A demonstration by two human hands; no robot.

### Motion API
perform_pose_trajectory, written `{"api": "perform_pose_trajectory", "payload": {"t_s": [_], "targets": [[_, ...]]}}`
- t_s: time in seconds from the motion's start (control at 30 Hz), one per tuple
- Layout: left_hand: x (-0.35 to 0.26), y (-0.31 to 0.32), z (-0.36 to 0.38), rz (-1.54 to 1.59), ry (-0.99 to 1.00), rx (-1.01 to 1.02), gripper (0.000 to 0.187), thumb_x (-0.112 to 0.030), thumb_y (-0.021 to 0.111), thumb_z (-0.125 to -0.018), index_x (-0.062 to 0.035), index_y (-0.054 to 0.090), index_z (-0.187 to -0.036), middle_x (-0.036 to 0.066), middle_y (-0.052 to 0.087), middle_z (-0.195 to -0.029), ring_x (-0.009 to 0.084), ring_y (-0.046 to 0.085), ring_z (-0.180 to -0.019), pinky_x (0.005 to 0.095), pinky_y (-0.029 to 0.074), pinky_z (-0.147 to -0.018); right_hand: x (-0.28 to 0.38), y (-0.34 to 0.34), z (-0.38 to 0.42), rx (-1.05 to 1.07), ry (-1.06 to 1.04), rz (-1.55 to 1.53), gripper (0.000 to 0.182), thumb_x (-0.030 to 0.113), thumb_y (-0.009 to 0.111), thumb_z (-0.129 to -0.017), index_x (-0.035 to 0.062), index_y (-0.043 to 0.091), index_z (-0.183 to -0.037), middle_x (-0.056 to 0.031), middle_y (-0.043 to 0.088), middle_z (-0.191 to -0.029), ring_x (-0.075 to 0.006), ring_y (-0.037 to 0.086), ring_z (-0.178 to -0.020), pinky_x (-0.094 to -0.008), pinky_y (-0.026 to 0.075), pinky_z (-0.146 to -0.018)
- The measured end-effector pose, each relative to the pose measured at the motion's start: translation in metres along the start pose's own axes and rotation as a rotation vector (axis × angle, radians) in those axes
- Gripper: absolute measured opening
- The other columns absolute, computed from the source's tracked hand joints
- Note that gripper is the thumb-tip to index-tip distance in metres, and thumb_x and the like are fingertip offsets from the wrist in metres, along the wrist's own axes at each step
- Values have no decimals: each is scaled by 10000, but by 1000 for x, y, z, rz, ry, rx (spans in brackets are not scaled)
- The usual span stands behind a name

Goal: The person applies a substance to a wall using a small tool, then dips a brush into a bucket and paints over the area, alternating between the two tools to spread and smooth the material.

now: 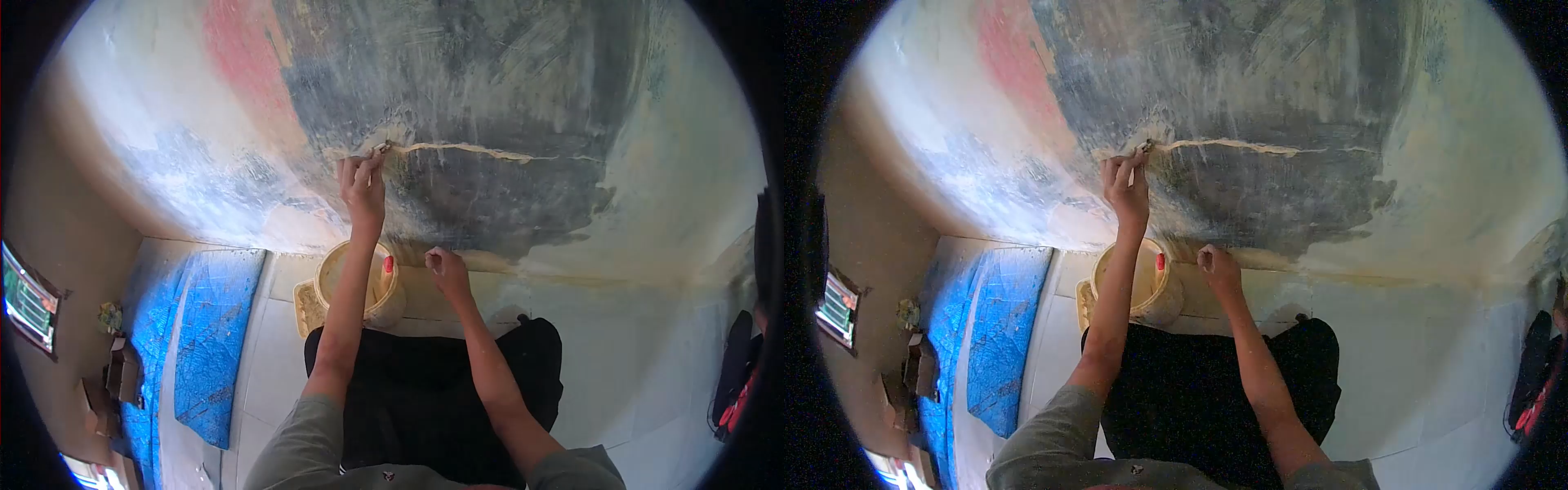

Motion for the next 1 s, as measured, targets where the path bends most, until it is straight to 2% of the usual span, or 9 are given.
{"api": "perform_pose_trajectory", "payload": {"t_s": [0.13, 0.23, 0.43, 0.5, 0.6, 0.7, 0.83, 0.9, 1.0], "targets": [[-4, -8, -14, -61, 103, -41, 204, 49, 696, -684, -56, 630, -846, 69, 568, -776, 237, 530, -735, 344, 431, -642, -9, 6, 1, 22, 65, -113, 141, 151, 576, -815, 34, 618, -880, -128, 645, -784, -273, 634, -728, -344, 486, -681], [-6, -9, -22, -110, 77, -52, 186, 46, 704, -688, -53, 643, -833, 79, 584, -774, 235, 537, -721, 344, 437, -643, -17, 9, 1, 29, 5, 92, 153, 164, 541, -847, 49, 601, -927, -96, 623, -789, -237, 610, -717, -333, 478, -659], [-14, 4, -4, -10, 329, 267, 172, 47, 668, -701, -17, 581, -835, 111, 550, -775, 290, 524, -723, 379, 421, -627, -24, 12, 0, 31, 27, 54, 185, 204, 571, -830, 49, 600, -927, -112, 622, -789, -268, 606, -702, -372, 482, -646], [-9, 0, -13, 9, 284, 297, 156, 59, 663, -693, -18, 572, -793, 107, 540, -741, 282, 514, -703, 375, 413, -610, -20, 11, 1, 57, 34, 111, 165, 189, 578, -823, 33, 600, -871, -123, 613, -752, -277, 599, -687, -382, 480, -645], [-3, -8, -24, -63, 16, 87, 157, 60, 662, -693, -44, 546, -719, 102, 516, -680, 268, 488, -648, 374, 397, -581, -26, 14, -1, 30, 44, 173, 170, 194, 571, -803, 39, 623, -850, -127, 639, -742, -293, 628, -724, -371, 486, -646], [-11, 12, 7, 171, 121, 298, 148, 31, 666, -695, -39, 537, -710, 93, 517, -675, 265, 506, -651, 377, 407, -581, -31, 19, 1, 39, 55, 176, 166, 190, 566, -807, 39, 625, -843, -129, 637, -746, -296, 625, -730, -371, 483, -649], [-18, 11, 24, 89, 94, 430, 114, 1, 665, -700, -27, 556, -717, 95, 528, -678, 263, 529, -661, 368, 423, -590, -32, 19, 7, 117, 68, 246, 165, 183, 563, -808, 35, 616, -858, -137, 635, -763, -306, 621, -743, -374, 480, -657], [-25, 9, 32, 73, -229, 422, 86, -26, 664, -706, -20, 580, -726, 103, 533, -671, 266, 540, -647, 358, 437, -591, -21, 11, 14, 132, 36, 193, 165, 155, 548, -824, 21, 590, -911, -130, 627, -775, -279, 628, -741, -375, 480, -676], [-45, 9, 68, 206, -554, 395, 101, -79, 674, -737, -9, 603, -751, 68, 565, -631, 159, 539, -559, 307, 434, -552, 2, -9, 17, 25, -76, -36, 147, 112, 510, -854, 16, 565, -950, -108, 621, -776, -216, 630, -733, -349, 492, -645]]}}
Point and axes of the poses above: each hand's wrist, its own z-axis away from the middle knuckle, its own y-axis out of the palm, x = y × z, the point moved 5 cm from there along -z, towards the middle knuckle
